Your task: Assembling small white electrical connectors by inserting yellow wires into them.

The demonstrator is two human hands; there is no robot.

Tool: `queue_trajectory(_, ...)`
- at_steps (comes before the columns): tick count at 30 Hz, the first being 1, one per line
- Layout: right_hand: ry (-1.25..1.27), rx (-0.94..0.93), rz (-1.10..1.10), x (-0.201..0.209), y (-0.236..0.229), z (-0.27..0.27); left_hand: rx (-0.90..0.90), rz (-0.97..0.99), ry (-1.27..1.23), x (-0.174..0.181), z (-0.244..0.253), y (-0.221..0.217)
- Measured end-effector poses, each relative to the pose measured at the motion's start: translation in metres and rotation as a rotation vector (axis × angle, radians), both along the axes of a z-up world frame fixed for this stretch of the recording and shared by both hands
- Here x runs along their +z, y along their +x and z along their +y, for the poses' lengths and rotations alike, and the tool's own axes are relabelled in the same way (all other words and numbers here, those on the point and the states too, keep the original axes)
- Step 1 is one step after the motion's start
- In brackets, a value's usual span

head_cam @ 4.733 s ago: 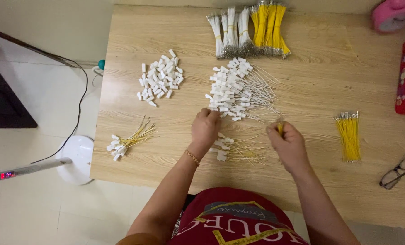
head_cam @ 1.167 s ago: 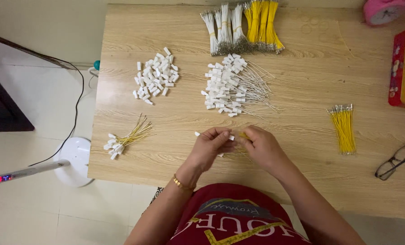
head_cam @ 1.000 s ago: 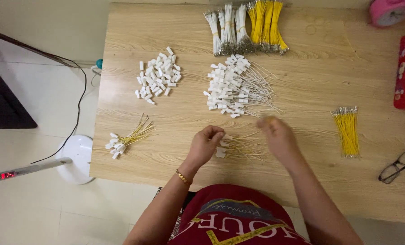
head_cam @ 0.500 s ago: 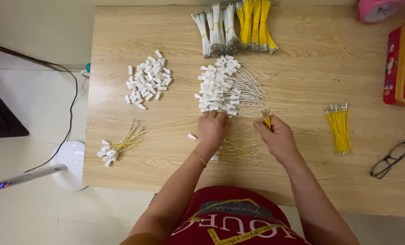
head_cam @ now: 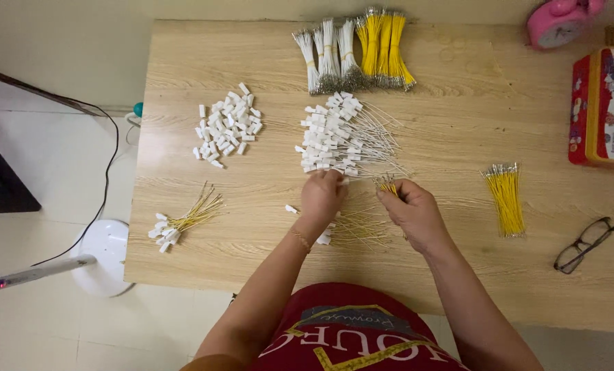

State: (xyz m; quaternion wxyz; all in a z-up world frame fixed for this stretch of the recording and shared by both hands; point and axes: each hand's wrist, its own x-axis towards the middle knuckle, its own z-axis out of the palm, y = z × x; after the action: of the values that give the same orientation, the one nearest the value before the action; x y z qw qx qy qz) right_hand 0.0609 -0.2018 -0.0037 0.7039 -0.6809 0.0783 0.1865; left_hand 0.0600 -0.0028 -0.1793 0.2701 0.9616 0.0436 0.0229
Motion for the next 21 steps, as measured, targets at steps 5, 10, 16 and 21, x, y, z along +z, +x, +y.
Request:
queue_trajectory(5, -0.075, 0.04, -0.027, 0.017, -0.002, 0.005, 0.07, 0.109, -0.668, 0.132, -0.002, -0.02)
queue_trajectory(10, -0.126, 0.141, -0.118, 0.032, -0.003, 0.011, 0.115, 0.164, -1.122, 0.2, -0.002, -0.035)
queue_trajectory(16, -0.23, 0.227, -0.162, 0.066, -0.007, 0.017, 0.081, 0.165, -1.203, 0.206, 0.002, -0.042)
queue_trajectory(21, -0.125, 0.186, -0.16, 0.061, -0.012, 0.017, 0.117, 0.162, -1.301, 0.211, 0.0, -0.049)
